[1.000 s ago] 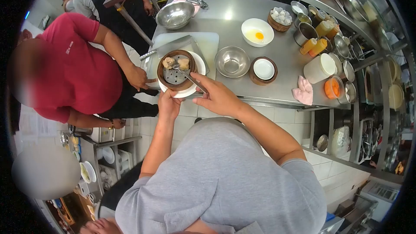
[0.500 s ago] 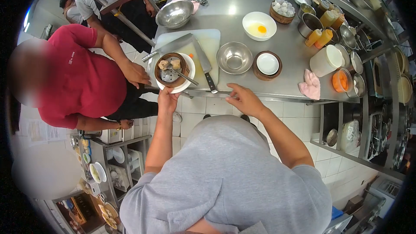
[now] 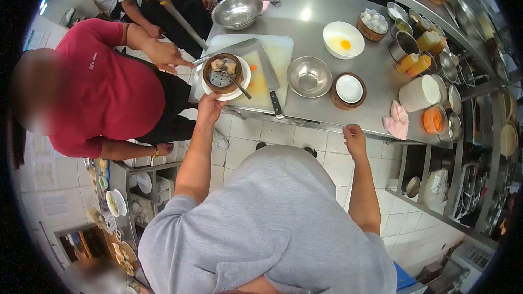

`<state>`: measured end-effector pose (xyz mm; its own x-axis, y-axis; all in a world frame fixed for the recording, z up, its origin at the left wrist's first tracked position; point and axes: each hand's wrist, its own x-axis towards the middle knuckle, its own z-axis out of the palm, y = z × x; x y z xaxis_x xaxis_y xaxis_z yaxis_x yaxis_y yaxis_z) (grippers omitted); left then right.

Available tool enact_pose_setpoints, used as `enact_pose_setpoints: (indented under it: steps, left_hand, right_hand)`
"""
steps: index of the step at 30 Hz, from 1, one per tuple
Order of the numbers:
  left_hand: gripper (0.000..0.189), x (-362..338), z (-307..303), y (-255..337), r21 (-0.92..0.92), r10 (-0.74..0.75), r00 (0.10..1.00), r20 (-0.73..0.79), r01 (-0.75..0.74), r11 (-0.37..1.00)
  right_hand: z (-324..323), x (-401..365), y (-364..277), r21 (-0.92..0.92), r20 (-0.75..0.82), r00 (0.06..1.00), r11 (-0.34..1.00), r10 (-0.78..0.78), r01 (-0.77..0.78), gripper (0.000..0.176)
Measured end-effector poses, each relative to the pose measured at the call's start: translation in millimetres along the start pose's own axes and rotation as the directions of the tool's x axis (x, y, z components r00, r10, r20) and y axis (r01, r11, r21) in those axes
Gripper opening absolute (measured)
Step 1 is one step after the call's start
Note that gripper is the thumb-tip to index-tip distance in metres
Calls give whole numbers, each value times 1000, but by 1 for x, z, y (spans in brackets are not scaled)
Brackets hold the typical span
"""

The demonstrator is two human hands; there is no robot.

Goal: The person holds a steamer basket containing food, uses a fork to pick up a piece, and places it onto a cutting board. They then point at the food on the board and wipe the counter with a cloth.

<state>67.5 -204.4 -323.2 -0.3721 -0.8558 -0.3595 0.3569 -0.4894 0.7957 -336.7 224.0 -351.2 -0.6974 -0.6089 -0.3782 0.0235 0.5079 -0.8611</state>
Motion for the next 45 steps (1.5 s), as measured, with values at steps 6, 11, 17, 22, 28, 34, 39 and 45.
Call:
enact_pose_setpoints:
  steps: [6, 11, 17, 22, 28, 34, 39, 45]
  left_hand:
    - [49, -2, -6, 0, -11, -18, 1000, -23, 18, 1000]
    - [46, 3, -24, -9, -77, -21, 1000, -14, 20, 997]
    - [41, -4, -26, -16, -111, 27, 992, -127, -41, 993]
    - [45, -17, -21, -7, -104, 33, 995, -92, -42, 994]
    - [43, -21, -11, -2, -122, 20, 997, -75, -29, 992]
    - [45, -19, 4, 14, -164, 57, 997, -61, -66, 984]
    - [43, -14, 8, 27, -198, 89, 996, -5, -88, 976]
    - [38, -17, 1, 30, -313, 94, 991, 97, -59, 948]
  right_hand:
    - [-1, 21, -3, 107, -67, 982, 980, 175, -167, 35]
    - [-2, 40, -10, 20, -73, 948, 951, 311, -310, 35]
    - [-20, 70, 6, -435, 238, 965, 876, -112, 209, 42]
    - [-10, 49, -33, -140, 38, 938, 931, 345, -337, 36]
    - [-6, 47, -40, -199, -10, 919, 900, 394, -388, 37]
    - [-7, 51, -36, -236, -5, 907, 881, 421, -410, 42]
    - [-4, 42, -41, -160, -20, 924, 911, 381, -379, 35]
    - [-1, 40, -45, -148, -39, 927, 916, 372, -373, 36]
